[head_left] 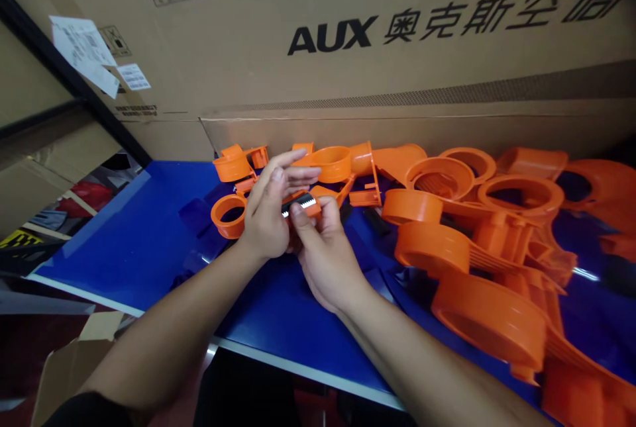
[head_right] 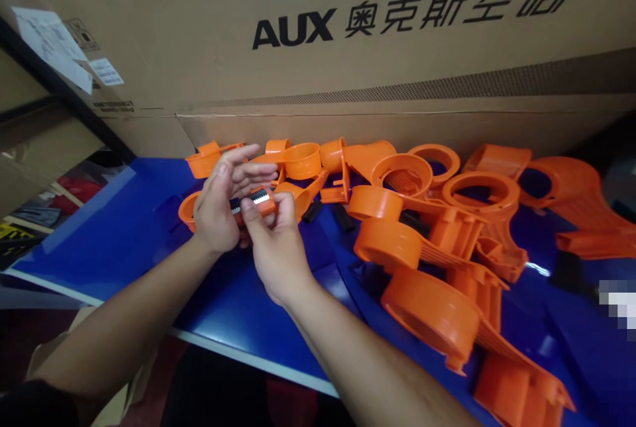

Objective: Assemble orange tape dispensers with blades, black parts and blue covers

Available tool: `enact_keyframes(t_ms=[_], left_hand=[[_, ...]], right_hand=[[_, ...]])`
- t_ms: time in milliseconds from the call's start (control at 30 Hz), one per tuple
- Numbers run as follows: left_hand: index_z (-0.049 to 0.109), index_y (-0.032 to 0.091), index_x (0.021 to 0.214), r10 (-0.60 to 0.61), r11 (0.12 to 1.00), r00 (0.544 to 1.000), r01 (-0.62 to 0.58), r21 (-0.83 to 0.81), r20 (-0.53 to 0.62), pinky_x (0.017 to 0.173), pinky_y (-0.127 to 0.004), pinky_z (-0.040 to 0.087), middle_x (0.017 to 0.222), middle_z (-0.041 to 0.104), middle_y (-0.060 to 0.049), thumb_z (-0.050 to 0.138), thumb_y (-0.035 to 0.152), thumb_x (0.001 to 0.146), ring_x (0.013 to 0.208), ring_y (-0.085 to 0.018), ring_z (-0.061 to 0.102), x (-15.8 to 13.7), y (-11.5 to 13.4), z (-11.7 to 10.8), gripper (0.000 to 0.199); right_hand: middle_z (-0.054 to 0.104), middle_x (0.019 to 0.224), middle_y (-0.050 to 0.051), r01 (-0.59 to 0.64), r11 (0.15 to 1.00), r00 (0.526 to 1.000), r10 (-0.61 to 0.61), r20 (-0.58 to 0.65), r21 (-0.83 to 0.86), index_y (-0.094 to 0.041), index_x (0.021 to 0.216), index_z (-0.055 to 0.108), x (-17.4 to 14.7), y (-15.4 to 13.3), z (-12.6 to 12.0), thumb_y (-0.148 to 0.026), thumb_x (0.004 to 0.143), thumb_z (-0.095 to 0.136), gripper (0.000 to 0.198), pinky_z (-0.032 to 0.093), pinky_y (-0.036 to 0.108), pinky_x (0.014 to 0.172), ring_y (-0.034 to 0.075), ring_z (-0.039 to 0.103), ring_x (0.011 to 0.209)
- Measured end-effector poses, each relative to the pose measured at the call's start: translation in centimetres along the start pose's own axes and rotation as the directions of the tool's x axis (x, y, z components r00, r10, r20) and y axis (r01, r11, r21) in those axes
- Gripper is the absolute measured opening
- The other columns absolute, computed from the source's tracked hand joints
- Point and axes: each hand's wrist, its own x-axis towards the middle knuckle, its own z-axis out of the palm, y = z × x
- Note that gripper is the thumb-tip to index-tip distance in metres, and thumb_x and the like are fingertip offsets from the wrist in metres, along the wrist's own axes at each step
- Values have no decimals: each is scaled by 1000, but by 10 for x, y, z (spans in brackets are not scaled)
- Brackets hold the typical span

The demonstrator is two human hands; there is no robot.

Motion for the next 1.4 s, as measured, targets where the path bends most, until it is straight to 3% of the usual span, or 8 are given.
enact_keyframes(t_ms=[400,600,700,833,1000,1133,1267,1400], left_hand=[[63,26,142,28,999,992,-22,-48,125,110,-44,60,131,80,-11,36,64,111,129,-26,74,5,2,-11,56],[69,26,130,206,977,973,-200,68,-104,108,-43,59,127,76,-11,47,56,109,126,-26,73,-4,-1,-20,43],[70,24,130,360,904,927,-319,284,-103,100,-42,60,125,75,-11,57,53,105,119,-27,73,-10,-2,-25,40],[69,22,134,506,712,859,-465,526,74,96,-45,60,123,74,-11,73,47,92,114,-30,71,-14,1,-29,49],[70,22,130,600,485,769,-571,662,223,103,-49,61,116,78,-10,78,33,83,112,-30,74,-16,7,-22,49],[70,24,131,598,434,748,-604,669,287,103,-46,65,120,81,-10,79,28,86,114,-28,79,-18,4,-15,46],[71,21,131,651,401,690,-666,629,316,101,-42,68,121,83,-11,84,28,88,112,-27,82,-20,-1,-13,46],[72,22,129,667,373,675,-668,644,314,96,-41,70,118,85,-9,86,32,91,107,-26,85,-21,-3,-11,42]], right_hand=[[66,79,-10,-54,992,994,64,-88,113,-29,99,54,-1,-8,8,-46,83,92,44,45,22,57,9,59,61],[71,78,-9,-65,994,990,75,-118,90,-27,101,59,3,-15,5,-45,80,95,45,46,20,56,9,63,60],[72,78,-9,-50,995,993,59,-101,88,-27,102,60,3,-16,3,-45,82,93,42,47,20,56,8,63,60],[69,77,-9,-22,992,995,34,-95,123,-27,99,60,5,-20,2,-42,82,94,41,47,19,56,8,62,63],[61,76,-10,3,987,990,20,-138,164,-27,95,60,8,-29,-1,-39,79,95,41,45,20,56,7,53,61],[62,83,-7,37,988,979,-6,-204,150,-26,94,61,11,-33,-3,-43,80,93,38,49,23,62,10,56,69],[64,88,-6,71,988,971,-38,-234,136,-26,92,62,14,-34,-5,-38,81,89,32,53,26,76,13,61,81],[66,89,-6,54,995,966,-30,-255,86,-27,93,61,17,-33,-8,-37,84,81,24,51,27,74,14,61,80]])
